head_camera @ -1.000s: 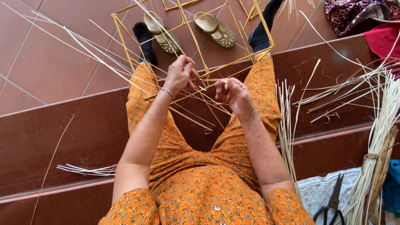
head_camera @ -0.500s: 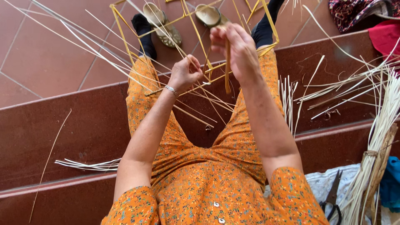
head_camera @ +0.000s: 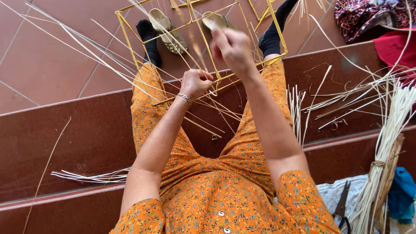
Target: The person sits on the floor and weaves thin bamboo strips into a rectangular frame, repeatedly threading and tightening the strips by hand. The person occasionally reaches for additional strips from a nearby bundle.
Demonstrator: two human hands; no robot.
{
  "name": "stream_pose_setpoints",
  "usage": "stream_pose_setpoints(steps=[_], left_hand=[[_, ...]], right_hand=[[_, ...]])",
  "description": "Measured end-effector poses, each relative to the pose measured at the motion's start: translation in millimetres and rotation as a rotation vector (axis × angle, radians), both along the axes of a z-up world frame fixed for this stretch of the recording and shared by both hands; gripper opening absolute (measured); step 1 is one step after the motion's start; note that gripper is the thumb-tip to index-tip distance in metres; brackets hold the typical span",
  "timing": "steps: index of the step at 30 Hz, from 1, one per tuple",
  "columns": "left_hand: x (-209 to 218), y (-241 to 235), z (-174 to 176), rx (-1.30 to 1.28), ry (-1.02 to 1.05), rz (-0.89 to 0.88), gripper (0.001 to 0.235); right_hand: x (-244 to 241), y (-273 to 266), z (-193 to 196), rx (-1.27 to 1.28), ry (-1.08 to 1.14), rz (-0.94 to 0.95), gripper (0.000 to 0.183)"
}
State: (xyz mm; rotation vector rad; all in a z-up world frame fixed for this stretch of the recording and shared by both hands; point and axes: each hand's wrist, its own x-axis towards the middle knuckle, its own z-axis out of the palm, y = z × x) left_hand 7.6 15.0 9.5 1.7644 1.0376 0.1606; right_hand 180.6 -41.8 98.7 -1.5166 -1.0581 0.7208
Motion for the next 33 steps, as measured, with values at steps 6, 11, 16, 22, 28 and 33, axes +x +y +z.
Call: stream_pose_setpoints(steps=[6, 11, 16, 22, 28, 33], left_hand=[[5.5, 1.2, -0.4, 0.019, 0.014, -0.017, 0.016], [6.8, 4.4, 7.7, -0.027, 0.071, -0.033, 0.014], [8.3, 5.2, 18.5, 0.125, 0.200, -0.130, 0.013], [13.4, 2.7, 11.3, 0.172, 0.281, -0.237, 0.009], [9.6, 9.9, -7.5, -0.026, 0.023, -0.109, 0.013], [2.1, 13.4, -2.1, -0.342, -0.030, -0.079, 0.022]], right_hand=[[-43.6, -85.2, -64.7, -0.594, -0.014, -0.062, 0.017], [-68.9, -86.9, -104.4, -0.250, -0.100, -0.087, 0.017], [-61.4, -93.1, -108.4, -0.197, -0.370, -0.125, 0.012], [-65.0, -94.4, -98.4, -0.106, -0.602, -0.130, 0.007], [-86.8, -100.2, -94.5, -0.171, -0.402, -0.254, 0.015], [-92.4, -103.2, -106.3, -0.069, -0.205, -0.196, 0.011]])
